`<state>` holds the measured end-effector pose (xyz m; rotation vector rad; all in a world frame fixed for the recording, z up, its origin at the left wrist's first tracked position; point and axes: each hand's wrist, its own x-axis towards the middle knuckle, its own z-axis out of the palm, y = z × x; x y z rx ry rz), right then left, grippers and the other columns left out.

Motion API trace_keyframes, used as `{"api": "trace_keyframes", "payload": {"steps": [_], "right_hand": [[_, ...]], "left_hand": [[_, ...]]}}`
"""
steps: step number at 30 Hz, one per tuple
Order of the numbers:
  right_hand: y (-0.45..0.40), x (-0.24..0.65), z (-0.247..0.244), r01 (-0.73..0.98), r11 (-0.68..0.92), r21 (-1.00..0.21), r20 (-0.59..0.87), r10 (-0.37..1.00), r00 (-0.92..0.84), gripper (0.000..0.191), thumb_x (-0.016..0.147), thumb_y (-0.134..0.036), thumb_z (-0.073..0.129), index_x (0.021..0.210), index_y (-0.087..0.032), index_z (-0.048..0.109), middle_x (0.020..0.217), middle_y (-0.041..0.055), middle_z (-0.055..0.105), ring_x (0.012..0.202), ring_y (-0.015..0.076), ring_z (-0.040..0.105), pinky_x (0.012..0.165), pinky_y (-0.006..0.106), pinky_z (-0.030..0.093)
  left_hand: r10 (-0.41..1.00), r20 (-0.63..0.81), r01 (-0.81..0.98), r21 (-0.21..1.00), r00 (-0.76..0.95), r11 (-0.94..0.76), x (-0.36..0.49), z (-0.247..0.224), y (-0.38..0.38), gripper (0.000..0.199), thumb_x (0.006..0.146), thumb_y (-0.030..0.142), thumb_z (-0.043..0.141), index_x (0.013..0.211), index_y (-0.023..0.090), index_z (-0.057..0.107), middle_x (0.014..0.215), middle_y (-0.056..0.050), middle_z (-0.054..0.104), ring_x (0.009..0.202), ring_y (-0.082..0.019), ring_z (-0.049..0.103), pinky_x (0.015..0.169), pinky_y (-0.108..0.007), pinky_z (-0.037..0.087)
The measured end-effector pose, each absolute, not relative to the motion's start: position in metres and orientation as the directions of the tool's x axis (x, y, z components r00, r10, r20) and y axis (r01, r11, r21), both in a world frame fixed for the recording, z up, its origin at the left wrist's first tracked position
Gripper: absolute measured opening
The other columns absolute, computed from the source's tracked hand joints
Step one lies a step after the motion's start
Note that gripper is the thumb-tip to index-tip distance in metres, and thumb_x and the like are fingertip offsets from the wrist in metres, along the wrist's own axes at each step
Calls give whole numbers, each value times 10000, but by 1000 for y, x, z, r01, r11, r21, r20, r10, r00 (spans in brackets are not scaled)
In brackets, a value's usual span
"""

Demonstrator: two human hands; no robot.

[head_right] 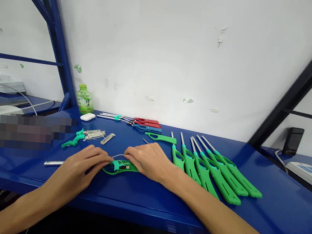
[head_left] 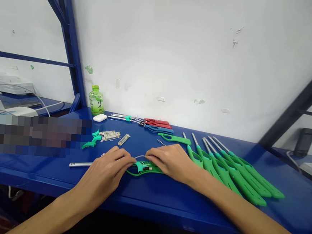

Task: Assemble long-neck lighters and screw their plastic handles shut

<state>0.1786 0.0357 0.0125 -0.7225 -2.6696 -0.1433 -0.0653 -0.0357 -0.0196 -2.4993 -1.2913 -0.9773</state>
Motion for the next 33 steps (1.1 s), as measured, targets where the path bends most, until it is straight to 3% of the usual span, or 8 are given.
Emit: {"api": "trace_keyframes", "payload": {"steps": [6, 12, 17, 33], "right_hand": [[30, 180, 17, 559, 828, -32, 386, 526, -758, 257, 1086, -374, 523, 1237, -237, 679, 937, 24, 805, 765, 171, 705, 651, 299, 338], [17, 184, 38, 508, 855, -107, 277, 516, -810, 272, 1001, -483, 656, 947, -222, 714, 835, -6, 761, 706, 149, 650, 621, 284, 309], [16, 184, 40, 498, 863, -89, 200, 505, -839, 170, 984, -389, 707, 971, -222, 738, 855, 5, 767, 726, 155, 658, 597, 280, 293], [19, 184, 41, 479, 876, -54, 155, 481, -863, 202, 1051, -325, 610, 993, -203, 761, 896, 14, 782, 804, 172, 705, 617, 286, 325]], "left_hand": [[675, 606, 776, 145, 420, -613, -65, -20, -35, 262, 1055, 148, 492, 1087, 243, 733, 981, -26, 716, 903, -208, 641, 775, -294, 515], [701, 587, 773, 190, 404, -605, -65, -20, -34, 279, 1048, 129, 489, 1097, 248, 736, 1005, -27, 705, 919, -208, 652, 778, -304, 518], [706, 581, 774, 193, 405, -603, -66, -20, -33, 273, 1050, 145, 500, 1095, 265, 741, 1007, -17, 701, 897, -198, 647, 787, -312, 516], [693, 582, 778, 156, 425, -609, -67, -21, -31, 291, 1041, 137, 512, 1102, 262, 767, 1011, -35, 693, 915, -218, 619, 772, -317, 509]]}}
